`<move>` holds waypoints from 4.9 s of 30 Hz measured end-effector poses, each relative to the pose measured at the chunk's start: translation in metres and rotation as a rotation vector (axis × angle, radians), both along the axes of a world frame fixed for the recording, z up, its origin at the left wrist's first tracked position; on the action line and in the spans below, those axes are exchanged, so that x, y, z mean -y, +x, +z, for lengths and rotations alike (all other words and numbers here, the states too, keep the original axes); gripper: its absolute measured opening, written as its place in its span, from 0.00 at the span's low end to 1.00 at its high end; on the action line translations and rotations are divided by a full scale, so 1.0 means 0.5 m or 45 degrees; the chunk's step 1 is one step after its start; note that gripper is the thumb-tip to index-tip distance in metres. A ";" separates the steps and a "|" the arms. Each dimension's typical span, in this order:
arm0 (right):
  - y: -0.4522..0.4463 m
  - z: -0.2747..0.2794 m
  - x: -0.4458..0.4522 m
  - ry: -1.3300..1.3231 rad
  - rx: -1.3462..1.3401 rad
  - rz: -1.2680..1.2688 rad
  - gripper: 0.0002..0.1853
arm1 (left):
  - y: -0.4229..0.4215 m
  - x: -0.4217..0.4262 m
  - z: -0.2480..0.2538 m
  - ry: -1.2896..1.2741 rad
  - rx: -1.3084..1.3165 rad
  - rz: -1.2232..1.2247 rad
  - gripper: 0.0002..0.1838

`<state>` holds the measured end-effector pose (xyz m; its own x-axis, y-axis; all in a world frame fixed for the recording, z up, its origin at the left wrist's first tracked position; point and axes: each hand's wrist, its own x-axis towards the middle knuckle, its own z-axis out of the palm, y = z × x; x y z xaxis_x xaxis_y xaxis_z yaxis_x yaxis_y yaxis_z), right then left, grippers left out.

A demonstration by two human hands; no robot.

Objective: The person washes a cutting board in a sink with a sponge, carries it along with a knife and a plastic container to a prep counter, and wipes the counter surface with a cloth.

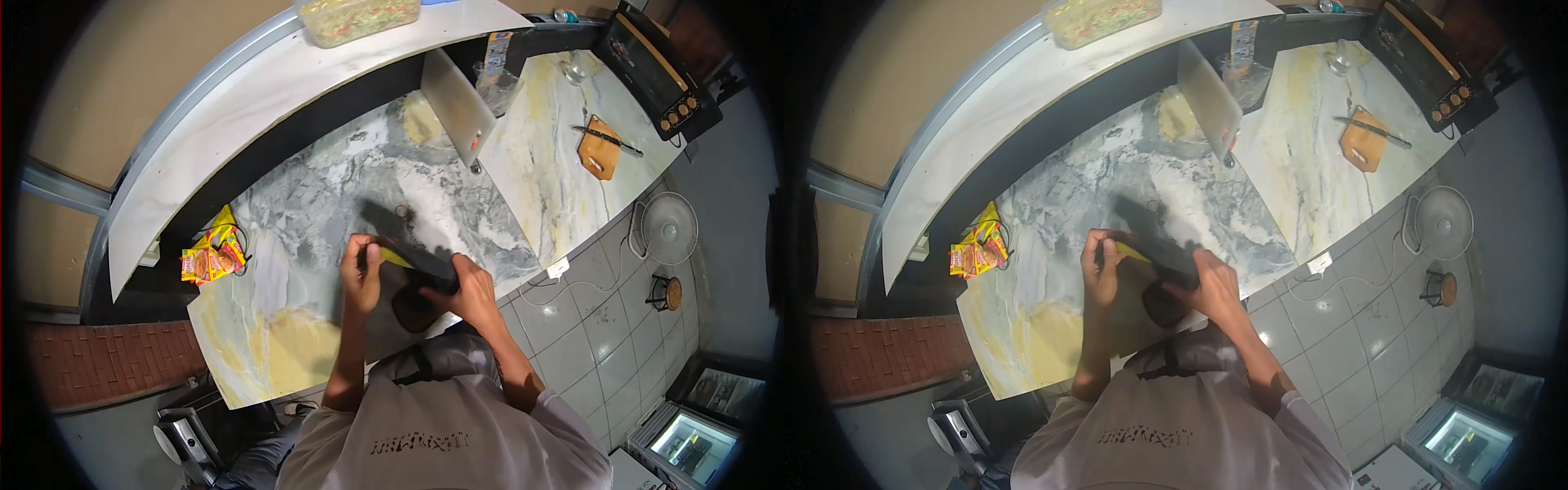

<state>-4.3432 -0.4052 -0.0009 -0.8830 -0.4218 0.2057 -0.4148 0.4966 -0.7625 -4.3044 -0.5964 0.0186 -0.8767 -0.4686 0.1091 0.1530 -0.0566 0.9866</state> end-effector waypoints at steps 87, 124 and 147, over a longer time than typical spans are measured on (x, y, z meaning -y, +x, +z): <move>-0.528 -0.268 0.266 0.614 -0.448 0.285 0.45 | -0.411 -0.006 -0.294 -1.202 0.524 0.297 0.27; -0.629 -0.300 0.477 0.641 -0.481 0.504 0.29 | -0.439 0.053 -0.316 -1.296 0.791 0.444 0.37; -0.372 -0.283 0.506 0.449 -0.497 -0.019 0.37 | -0.170 0.168 -0.291 -1.658 0.560 0.320 0.31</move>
